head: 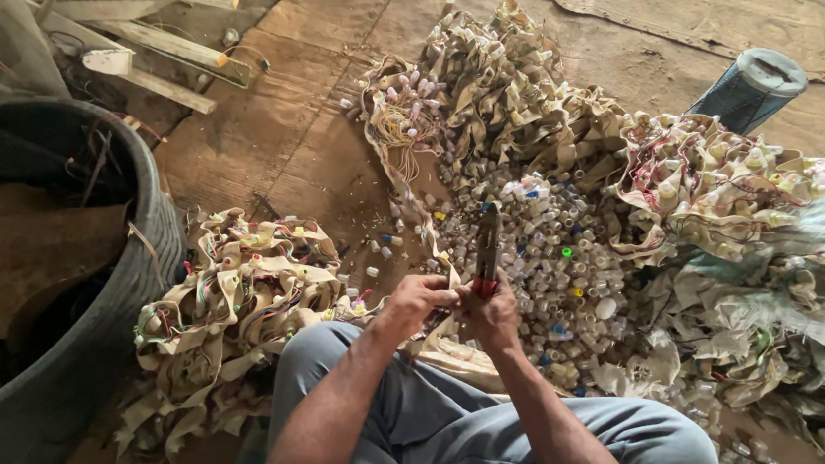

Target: The person sits on the floor and uses pliers to cut and separate small plastic components from a tangled bundle of wires and fabric. The separated pieces are dropped onto the floor, and the remaining bundle is placed into a nearby tire.

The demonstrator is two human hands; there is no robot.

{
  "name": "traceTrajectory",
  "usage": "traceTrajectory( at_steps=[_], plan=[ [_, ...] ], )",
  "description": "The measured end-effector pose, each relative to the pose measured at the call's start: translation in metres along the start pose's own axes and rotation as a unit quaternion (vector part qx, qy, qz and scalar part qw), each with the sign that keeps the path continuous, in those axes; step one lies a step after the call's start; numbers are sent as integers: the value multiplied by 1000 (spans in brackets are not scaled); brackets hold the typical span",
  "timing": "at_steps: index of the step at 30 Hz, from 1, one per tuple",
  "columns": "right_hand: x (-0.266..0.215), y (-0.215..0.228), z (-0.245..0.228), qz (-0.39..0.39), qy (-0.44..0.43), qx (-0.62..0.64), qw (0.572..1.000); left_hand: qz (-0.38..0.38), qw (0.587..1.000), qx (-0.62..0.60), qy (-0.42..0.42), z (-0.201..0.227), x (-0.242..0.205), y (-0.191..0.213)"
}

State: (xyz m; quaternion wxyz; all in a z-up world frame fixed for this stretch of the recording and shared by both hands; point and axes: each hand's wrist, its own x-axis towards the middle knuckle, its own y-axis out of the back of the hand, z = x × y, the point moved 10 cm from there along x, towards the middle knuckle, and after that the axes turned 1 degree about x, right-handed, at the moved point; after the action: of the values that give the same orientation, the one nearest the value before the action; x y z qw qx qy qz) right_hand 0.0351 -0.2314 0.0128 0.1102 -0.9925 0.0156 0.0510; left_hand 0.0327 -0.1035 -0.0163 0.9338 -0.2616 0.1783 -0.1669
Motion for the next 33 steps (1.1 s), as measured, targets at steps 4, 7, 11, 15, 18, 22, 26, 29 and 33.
traceTrajectory(
  at_steps=[4,7,11,15,18,22,26,29,33],
  plan=[
    [4,8,-2,16,19,-70,997,56,997,20,-47,4,4,15],
    [0,24,-4,36,-10,-148,988,116,992,1,-57,19,-3,28],
    [-8,32,3,17,-105,-170,980,156,986,-45,-37,41,-14,27],
    [-18,22,6,17,-150,-122,981,206,978,-26,1,46,-24,31],
    [-19,8,-3,-34,-131,-59,989,161,983,-70,-61,52,-20,27],
    [-21,10,-2,-64,-150,-51,985,167,975,-96,-114,56,-8,41],
    [-25,4,14,-168,-97,-70,978,185,966,-51,-176,61,-6,54],
    [-35,-15,34,-230,-102,110,961,218,952,-51,-206,63,-4,63],
    [-37,-4,25,-138,56,-409,901,221,929,44,-295,80,-10,62]
  ],
)
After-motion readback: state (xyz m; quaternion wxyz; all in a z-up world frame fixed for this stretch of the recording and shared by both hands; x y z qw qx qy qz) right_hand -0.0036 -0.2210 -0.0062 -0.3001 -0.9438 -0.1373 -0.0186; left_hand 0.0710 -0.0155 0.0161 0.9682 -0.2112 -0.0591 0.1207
